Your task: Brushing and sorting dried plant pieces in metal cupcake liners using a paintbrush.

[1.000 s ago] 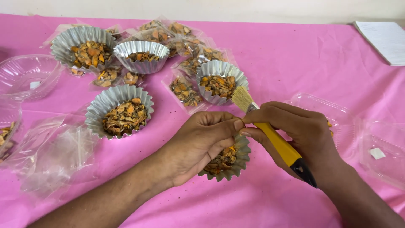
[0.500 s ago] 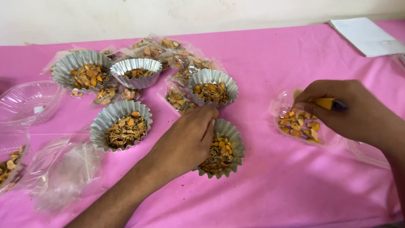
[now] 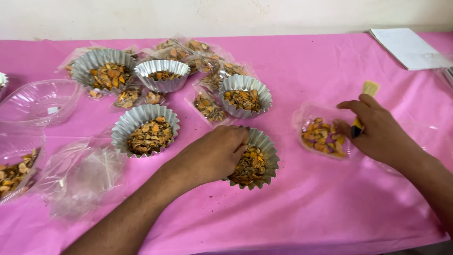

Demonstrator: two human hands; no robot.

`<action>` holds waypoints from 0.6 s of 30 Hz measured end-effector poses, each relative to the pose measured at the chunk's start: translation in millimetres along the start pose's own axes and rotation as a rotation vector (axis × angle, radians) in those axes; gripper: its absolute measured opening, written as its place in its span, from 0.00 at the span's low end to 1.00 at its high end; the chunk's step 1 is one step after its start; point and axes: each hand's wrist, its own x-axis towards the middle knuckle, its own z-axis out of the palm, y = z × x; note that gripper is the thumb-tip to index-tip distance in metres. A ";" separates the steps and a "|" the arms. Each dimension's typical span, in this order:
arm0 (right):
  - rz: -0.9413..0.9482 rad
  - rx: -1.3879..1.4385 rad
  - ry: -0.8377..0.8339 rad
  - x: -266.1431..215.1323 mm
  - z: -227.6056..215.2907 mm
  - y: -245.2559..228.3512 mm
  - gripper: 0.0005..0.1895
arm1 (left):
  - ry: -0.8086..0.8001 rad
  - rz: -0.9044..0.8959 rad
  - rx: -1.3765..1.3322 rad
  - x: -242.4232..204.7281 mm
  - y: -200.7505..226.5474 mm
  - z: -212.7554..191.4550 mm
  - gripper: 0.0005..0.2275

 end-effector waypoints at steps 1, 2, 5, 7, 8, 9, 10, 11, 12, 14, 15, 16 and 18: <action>-0.010 0.001 0.000 6.5 2.4 -5.2 0.23 | 0.008 -0.006 0.001 -0.7 -0.2 -0.6 0.10; -0.071 -0.001 -0.035 11.6 5.6 -10.3 0.24 | -0.010 -0.005 0.012 -0.9 -0.5 -1.5 0.09; -0.267 0.007 -0.026 28.0 14.7 -19.2 0.23 | -0.003 0.031 0.025 1.4 -5.9 -3.5 0.09; -0.411 0.014 0.019 36.0 15.7 -28.7 0.20 | 0.029 0.062 0.028 0.4 -6.3 -6.3 0.10; -0.460 0.022 0.064 38.8 14.1 -35.8 0.21 | 0.021 0.055 0.006 -1.2 -4.2 -8.9 0.10; -0.510 0.031 0.108 41.6 12.7 -42.9 0.21 | 0.014 0.048 -0.015 -2.6 -2.3 -11.5 0.10; -0.521 0.030 0.110 45.1 6.8 -48.7 0.21 | 0.024 0.043 -0.014 -3.3 -1.9 -12.6 0.10; -0.541 0.052 0.155 48.5 1.3 -54.1 0.19 | -0.001 0.024 -0.002 -3.6 -1.6 -13.1 0.11; -0.556 0.076 0.191 48.5 -2.9 -58.4 0.16 | -0.033 0.002 0.003 -5.0 -0.9 -10.9 0.12; -0.593 0.108 0.241 48.6 -15.3 -78.6 0.13 | -0.016 0.006 -0.003 -3.6 -4.2 -9.9 0.10; -0.622 0.139 0.297 47.8 -21.3 -87.5 0.09 | -0.002 0.017 -0.003 -2.2 -5.2 -9.0 0.08; -0.624 0.141 0.298 50.9 -21.0 -96.9 0.09 | -0.001 0.014 -0.002 -3.3 -5.5 -10.7 0.08; -0.712 0.277 0.271 54.5 -19.8 -113.5 0.09 | -0.135 -0.057 0.014 -4.5 -5.0 -12.6 0.11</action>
